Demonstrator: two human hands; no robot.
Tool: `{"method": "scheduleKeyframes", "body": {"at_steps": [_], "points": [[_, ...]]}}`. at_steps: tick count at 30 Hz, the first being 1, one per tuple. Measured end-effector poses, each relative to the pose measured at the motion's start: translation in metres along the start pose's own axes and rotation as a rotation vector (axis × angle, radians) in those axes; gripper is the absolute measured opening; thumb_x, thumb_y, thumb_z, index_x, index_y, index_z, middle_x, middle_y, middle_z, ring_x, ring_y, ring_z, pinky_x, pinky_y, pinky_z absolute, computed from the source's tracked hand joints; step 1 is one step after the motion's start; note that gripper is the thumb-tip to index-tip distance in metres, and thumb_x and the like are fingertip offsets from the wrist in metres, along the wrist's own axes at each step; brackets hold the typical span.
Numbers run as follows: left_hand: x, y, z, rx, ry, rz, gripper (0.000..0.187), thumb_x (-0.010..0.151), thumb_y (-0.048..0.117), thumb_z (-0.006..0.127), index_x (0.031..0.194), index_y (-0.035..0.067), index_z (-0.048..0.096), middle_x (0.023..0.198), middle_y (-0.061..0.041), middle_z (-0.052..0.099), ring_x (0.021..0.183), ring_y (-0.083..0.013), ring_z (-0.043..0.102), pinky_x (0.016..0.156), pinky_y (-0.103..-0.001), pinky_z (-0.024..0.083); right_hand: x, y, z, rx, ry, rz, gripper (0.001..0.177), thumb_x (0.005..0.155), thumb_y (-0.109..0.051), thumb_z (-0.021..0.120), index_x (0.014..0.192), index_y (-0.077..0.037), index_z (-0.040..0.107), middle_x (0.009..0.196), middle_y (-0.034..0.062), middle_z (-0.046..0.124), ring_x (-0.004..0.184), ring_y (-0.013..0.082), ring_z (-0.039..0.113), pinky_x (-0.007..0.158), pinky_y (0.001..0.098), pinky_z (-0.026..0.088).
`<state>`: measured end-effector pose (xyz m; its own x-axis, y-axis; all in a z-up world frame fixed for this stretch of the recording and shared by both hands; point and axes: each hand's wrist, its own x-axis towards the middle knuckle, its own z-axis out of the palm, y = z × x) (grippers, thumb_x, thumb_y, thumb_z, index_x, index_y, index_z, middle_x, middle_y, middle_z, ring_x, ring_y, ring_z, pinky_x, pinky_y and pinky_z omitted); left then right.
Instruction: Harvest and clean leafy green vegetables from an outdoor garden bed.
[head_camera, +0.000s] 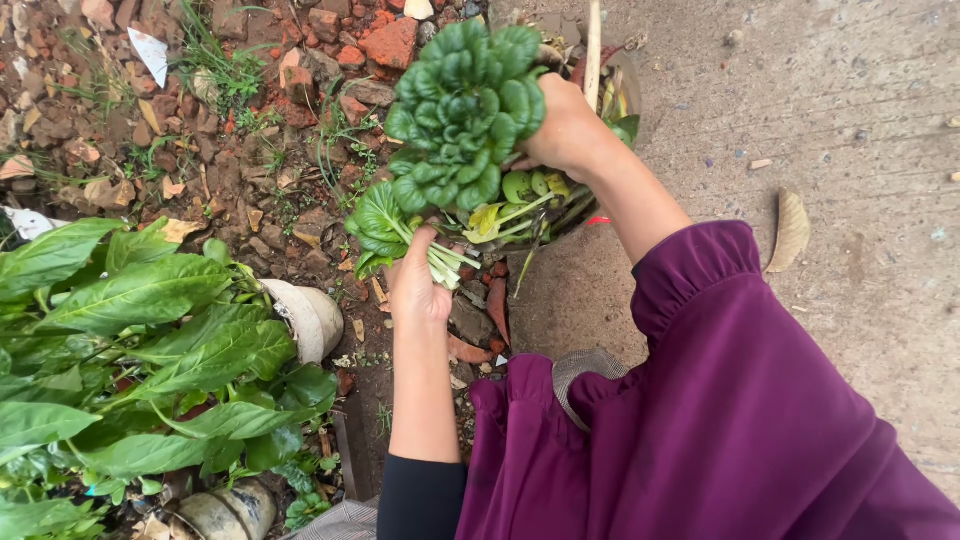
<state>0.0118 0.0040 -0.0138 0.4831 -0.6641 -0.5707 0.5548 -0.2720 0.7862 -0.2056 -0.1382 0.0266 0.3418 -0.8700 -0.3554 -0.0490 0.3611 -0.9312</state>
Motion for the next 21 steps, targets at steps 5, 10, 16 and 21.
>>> {"method": "scheduleKeyframes", "body": {"at_steps": [5,10,16,21], "points": [[0.002,0.002,-0.008,0.031,0.022,-0.050,0.037,0.085,0.001,0.072,0.120,-0.001,0.058,0.109,-0.014,0.072,0.084,-0.0239,0.071,0.069,-0.043,0.066,0.025,0.027,0.002,0.010,-0.025,0.065,0.029,0.086,0.010,0.062,0.114,0.004,0.067,0.104,0.0130,0.076,0.086,0.0241,0.081,0.066,0.0333,0.068],[0.008,-0.002,-0.018,0.063,0.024,-0.054,0.037,0.085,0.003,0.073,0.120,-0.002,0.061,0.110,-0.012,0.072,0.091,-0.0250,0.072,0.074,-0.044,0.066,0.012,0.008,0.007,0.016,0.063,0.073,0.035,0.083,0.012,0.060,0.116,0.002,0.066,0.102,0.0143,0.075,0.083,0.0262,0.079,0.063,0.0335,0.064],[0.004,-0.002,-0.016,0.073,-0.004,-0.043,0.039,0.085,0.004,0.073,0.121,-0.001,0.059,0.112,-0.013,0.070,0.093,-0.0251,0.072,0.074,-0.043,0.066,0.013,0.013,0.005,-0.124,0.018,0.107,0.027,0.083,0.012,0.070,0.110,0.008,0.067,0.102,0.0207,0.076,0.085,0.0269,0.081,0.067,0.0331,0.069],[0.002,-0.003,-0.021,0.083,0.026,-0.074,0.039,0.086,0.004,0.073,0.122,-0.003,0.059,0.117,-0.015,0.069,0.096,-0.0252,0.072,0.077,-0.042,0.067,0.010,0.012,0.009,-0.113,0.010,0.075,0.025,0.090,0.007,0.060,0.112,0.000,0.069,0.105,0.0155,0.075,0.081,0.0226,0.079,0.065,0.0318,0.064]]}}
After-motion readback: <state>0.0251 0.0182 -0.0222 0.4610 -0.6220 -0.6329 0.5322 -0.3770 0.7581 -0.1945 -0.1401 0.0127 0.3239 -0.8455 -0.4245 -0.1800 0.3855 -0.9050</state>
